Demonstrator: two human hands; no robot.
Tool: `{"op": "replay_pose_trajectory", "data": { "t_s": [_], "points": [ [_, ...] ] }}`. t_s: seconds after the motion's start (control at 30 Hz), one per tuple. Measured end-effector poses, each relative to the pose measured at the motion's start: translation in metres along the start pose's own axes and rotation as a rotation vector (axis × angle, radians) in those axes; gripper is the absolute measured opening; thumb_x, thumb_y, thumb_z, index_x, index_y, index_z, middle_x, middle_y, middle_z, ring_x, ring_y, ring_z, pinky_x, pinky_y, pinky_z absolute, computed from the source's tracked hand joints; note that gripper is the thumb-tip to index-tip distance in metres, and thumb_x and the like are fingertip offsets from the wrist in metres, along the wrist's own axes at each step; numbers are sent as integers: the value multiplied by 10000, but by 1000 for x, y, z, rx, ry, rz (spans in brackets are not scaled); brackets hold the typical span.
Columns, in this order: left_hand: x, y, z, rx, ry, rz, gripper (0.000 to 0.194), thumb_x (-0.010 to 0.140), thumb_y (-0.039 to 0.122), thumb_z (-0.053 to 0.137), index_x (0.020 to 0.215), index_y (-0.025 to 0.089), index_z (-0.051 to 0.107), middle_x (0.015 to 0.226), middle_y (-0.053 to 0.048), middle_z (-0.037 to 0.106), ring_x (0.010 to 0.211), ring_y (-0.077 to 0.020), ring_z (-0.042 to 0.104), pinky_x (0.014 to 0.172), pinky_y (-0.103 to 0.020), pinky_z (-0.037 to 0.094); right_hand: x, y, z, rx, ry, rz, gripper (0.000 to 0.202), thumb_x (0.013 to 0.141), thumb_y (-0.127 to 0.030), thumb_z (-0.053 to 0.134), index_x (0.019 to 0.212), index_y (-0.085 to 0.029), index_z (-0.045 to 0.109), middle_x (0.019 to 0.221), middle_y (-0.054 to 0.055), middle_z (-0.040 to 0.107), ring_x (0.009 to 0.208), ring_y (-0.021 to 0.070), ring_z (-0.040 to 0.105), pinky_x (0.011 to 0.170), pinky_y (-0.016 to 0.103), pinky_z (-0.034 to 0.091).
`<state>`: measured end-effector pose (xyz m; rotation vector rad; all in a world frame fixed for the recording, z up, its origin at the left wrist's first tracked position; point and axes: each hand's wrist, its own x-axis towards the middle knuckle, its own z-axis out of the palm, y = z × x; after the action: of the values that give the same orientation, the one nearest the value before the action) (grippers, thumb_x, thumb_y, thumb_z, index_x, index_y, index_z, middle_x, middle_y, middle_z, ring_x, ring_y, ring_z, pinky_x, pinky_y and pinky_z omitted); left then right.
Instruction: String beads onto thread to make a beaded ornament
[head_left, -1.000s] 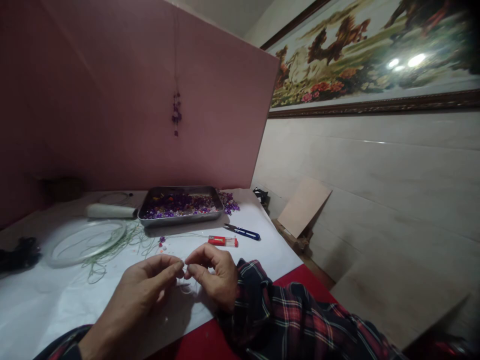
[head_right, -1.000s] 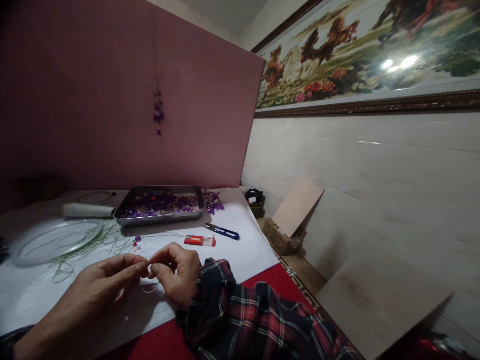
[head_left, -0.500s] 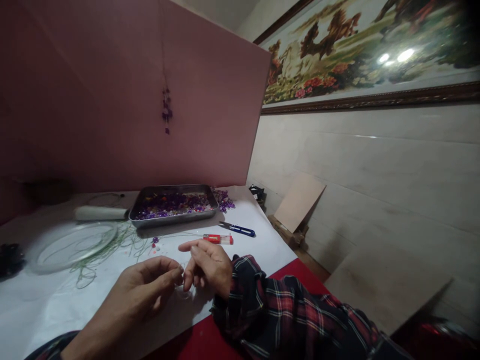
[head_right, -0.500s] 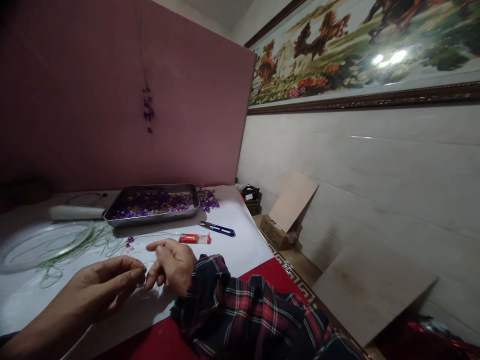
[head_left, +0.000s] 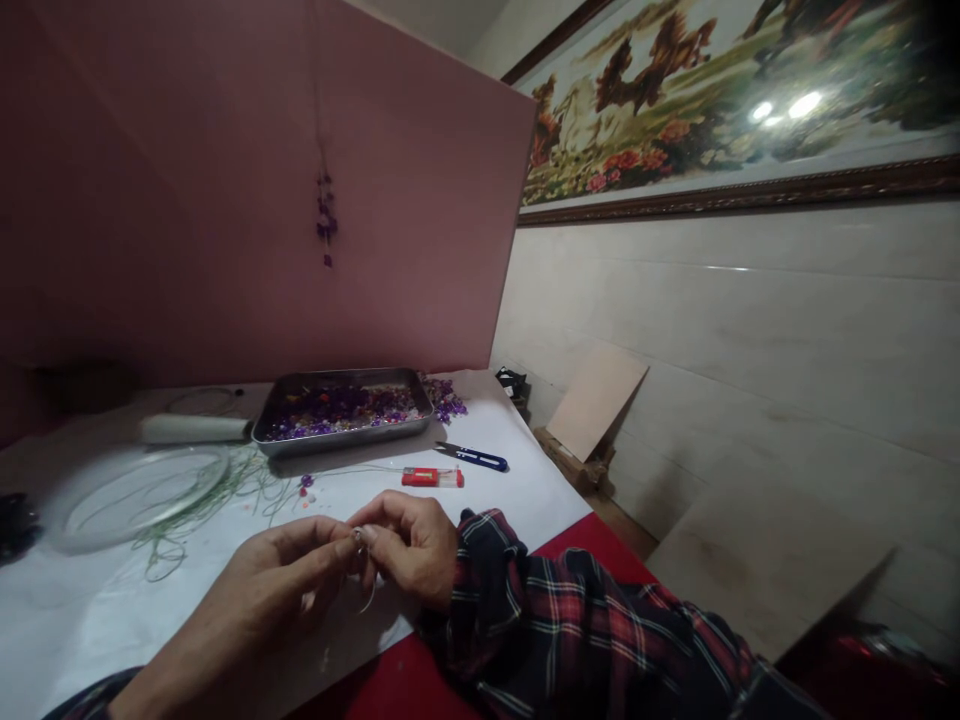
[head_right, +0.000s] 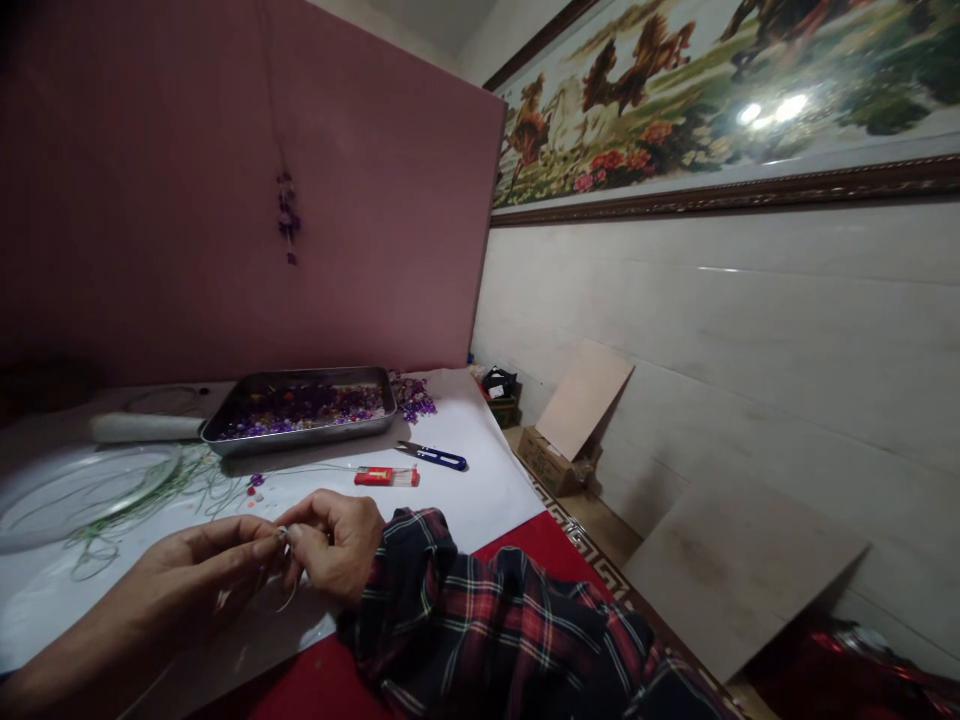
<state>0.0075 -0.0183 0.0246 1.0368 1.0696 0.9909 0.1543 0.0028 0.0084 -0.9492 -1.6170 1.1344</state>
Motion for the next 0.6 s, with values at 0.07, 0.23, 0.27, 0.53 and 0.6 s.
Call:
{"op": "replay_pose_trajectory", "data": {
  "t_s": [0.07,0.23,0.27,0.53,0.6],
  "points": [
    [0,-1,0,-38,-18,-16,243,626,360,790,531,159,693,554,-50,627,507,-110,456,462,-206,336,-1,-1,-1,-81,32,-40,154,815,-188,551,829,-159,701,556,-20,598,516,113,540,488,206,388],
    [-2,-1,2,-146,-1,-71,257,586,333,834,527,146,668,497,-13,575,475,-89,435,456,-189,331,-1,1,-2,-228,112,-115,88,793,-205,601,718,-174,635,533,-41,542,486,98,486,485,213,332],
    [-1,-1,1,-157,-4,-78,253,577,324,840,531,144,669,496,-14,580,476,-90,446,459,-188,335,0,3,-2,-226,112,-125,90,796,-211,594,715,-177,616,529,-44,537,481,97,486,487,212,332],
    [4,-5,-5,-176,25,-126,253,583,337,841,549,168,656,460,21,538,439,-83,421,437,-188,303,14,11,-3,180,163,-132,254,847,-432,519,778,-190,479,508,-33,571,428,80,403,438,192,320],
    [3,-4,-3,-168,33,-118,256,570,326,844,538,158,655,481,11,558,450,-81,426,439,-183,303,18,9,-6,249,204,-118,273,831,-440,557,767,-185,485,560,-16,598,412,63,361,389,179,272]
  ]
}}
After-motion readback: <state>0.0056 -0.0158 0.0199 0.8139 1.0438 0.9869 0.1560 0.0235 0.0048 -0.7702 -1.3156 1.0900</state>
